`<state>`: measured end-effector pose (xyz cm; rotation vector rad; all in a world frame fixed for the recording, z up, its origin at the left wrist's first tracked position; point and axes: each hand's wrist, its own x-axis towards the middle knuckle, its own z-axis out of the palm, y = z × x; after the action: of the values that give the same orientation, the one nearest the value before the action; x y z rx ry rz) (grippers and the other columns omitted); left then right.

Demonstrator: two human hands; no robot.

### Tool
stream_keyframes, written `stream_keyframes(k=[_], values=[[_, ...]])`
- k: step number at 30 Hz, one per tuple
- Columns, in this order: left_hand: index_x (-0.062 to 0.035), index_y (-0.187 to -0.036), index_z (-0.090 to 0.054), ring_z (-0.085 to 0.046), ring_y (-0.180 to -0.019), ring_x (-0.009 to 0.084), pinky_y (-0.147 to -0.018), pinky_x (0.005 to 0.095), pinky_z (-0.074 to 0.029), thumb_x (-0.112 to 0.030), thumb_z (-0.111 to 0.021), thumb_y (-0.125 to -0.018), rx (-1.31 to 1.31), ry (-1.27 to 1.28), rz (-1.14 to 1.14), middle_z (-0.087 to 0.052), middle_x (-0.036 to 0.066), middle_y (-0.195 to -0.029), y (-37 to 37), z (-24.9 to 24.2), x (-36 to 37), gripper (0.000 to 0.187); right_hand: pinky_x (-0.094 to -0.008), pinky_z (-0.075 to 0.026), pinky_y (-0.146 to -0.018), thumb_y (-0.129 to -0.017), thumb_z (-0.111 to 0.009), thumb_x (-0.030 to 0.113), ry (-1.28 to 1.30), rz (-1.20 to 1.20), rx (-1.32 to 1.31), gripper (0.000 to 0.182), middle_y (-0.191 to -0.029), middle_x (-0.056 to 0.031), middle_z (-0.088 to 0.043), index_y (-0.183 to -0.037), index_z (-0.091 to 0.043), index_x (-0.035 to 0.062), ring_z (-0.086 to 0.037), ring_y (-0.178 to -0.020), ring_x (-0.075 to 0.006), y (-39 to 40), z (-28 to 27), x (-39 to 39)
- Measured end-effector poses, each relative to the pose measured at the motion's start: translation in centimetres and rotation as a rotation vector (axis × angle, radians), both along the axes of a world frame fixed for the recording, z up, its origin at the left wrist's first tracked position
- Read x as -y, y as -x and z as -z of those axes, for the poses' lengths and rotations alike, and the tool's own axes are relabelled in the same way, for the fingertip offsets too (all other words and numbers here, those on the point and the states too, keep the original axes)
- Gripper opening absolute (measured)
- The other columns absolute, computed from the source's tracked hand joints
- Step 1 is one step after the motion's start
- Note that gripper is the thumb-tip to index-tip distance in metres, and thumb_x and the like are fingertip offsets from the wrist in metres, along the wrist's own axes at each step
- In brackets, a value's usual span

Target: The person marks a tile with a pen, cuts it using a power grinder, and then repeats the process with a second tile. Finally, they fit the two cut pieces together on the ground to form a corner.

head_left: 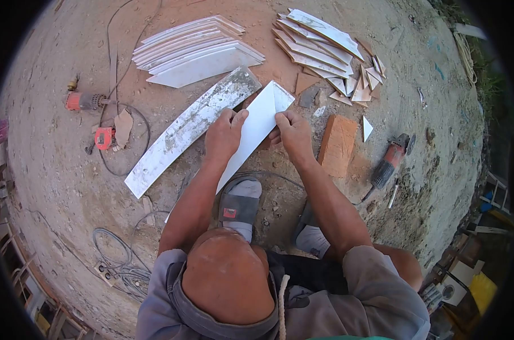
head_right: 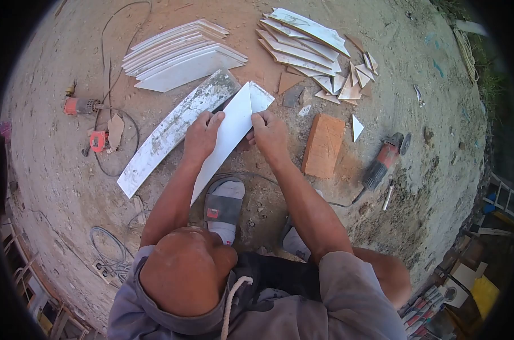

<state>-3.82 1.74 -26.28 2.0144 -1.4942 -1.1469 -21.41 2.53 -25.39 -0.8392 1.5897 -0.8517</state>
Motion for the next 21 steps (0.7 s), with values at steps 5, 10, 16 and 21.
stream_keyframes(k=[5,10,16,21], values=[[-0.0046,-0.097,-0.066,-0.065,-0.084,0.0384,-0.075,0.0442,-0.049,-0.051,-0.055,-0.094,0.076,0.021,0.004,-0.069,0.02,-0.088,1.0,0.4,0.7,0.048,-0.029,-0.053,-0.051,-0.095,-0.054,0.018,-0.026,-0.005,-0.096,0.028,-0.066,-0.0117,-0.066,-0.095,-0.066,-0.0077,-0.064,-0.054,-0.0153,0.6,0.3,1.3],[-0.0071,-0.094,-0.068,-0.067,-0.081,0.0346,-0.073,0.0429,-0.049,-0.049,-0.058,-0.092,0.167,-0.001,0.064,-0.069,0.016,-0.087,0.9,0.0,0.9,0.043,-0.0301,-0.054,-0.053,-0.094,-0.055,0.018,-0.033,-0.011,-0.168,0.028,-0.066,-0.0126,-0.067,-0.093,-0.066,-0.0076,-0.066,-0.054,-0.0169,0.5,0.2,1.6],[-0.0094,-0.094,-0.069,-0.067,-0.08,0.0324,-0.071,0.0438,-0.05,-0.049,-0.063,-0.089,0.286,0.13,0.103,-0.068,0.014,-0.086,1.3,-0.3,0.2,0.04,-0.0368,-0.054,-0.058,-0.091,-0.054,0.019,0.061,-0.088,-0.413,0.027,-0.063,-0.0173,-0.066,-0.09,-0.067,-0.0055,-0.068,-0.054,-0.0227,0.7,3.2,1.8],[-0.0071,-0.1,-0.066,-0.059,-0.093,0.0334,-0.076,0.0446,-0.05,-0.045,-0.074,-0.082,0.331,0.362,0.17,-0.059,0.014,-0.097,1.1,0.1,-0.8,0.042,-0.039,-0.055,-0.062,-0.091,-0.053,0.019,0.008,-0.042,-0.313,0.028,-0.06,-0.0168,-0.065,-0.088,-0.067,-0.0051,-0.068,-0.053,-0.0255,0.5,2.1,1.8]])
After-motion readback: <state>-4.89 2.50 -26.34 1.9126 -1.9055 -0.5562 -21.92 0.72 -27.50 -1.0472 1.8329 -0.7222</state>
